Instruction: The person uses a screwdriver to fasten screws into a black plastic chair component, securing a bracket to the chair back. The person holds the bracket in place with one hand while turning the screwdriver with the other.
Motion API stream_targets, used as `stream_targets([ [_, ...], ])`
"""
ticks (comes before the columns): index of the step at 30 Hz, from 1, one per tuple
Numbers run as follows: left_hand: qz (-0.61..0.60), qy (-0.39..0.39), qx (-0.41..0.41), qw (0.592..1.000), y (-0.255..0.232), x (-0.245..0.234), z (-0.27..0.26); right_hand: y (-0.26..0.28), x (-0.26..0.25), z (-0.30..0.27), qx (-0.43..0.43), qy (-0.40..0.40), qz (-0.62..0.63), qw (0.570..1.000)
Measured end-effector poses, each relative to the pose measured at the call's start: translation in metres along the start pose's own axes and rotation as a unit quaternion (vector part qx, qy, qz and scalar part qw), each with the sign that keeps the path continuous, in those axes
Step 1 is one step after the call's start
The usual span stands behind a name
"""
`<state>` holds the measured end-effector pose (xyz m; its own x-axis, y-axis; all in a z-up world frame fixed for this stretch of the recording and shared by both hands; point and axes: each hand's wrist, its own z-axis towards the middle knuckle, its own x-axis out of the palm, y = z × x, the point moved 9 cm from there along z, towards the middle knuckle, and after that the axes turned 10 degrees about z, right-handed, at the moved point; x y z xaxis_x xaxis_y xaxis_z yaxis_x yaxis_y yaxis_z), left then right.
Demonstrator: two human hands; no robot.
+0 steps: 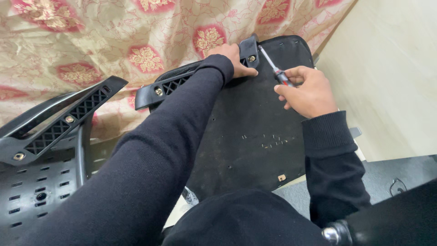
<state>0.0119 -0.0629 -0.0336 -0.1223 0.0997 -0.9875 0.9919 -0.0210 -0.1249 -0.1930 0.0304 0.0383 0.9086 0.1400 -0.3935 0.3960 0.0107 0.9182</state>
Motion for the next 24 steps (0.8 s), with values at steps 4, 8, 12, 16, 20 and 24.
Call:
stream_targets([
  [4, 0.014, 0.011, -0.012, 1.0, -0.003, 0.0, -0.002, 0.021, -0.011, -0.009, -0.054, -0.028, -0.067, 0.996],
  [8, 0.013, 0.006, -0.012, 1.0, -0.003, -0.003, -0.003, 0.041, -0.027, -0.02, -0.09, -0.085, -0.059, 0.99],
  [12, 0.013, -0.004, -0.018, 1.0, -0.003, -0.006, -0.004, 0.057, -0.03, -0.02, -0.115, -0.088, -0.049, 0.988],
  [16, 0.009, 0.006, -0.022, 1.0, -0.001, -0.003, -0.003, 0.059, -0.024, -0.012, -0.112, -0.076, -0.054, 0.989],
  [20, 0.009, 0.002, -0.024, 1.0, -0.001, -0.003, -0.001, 0.059, -0.022, -0.007, -0.122, -0.069, -0.061, 0.988],
  [24, 0.011, 0.001, -0.029, 1.0, 0.0, -0.001, 0.0, 0.061, -0.021, -0.004, -0.128, -0.057, -0.07, 0.988],
])
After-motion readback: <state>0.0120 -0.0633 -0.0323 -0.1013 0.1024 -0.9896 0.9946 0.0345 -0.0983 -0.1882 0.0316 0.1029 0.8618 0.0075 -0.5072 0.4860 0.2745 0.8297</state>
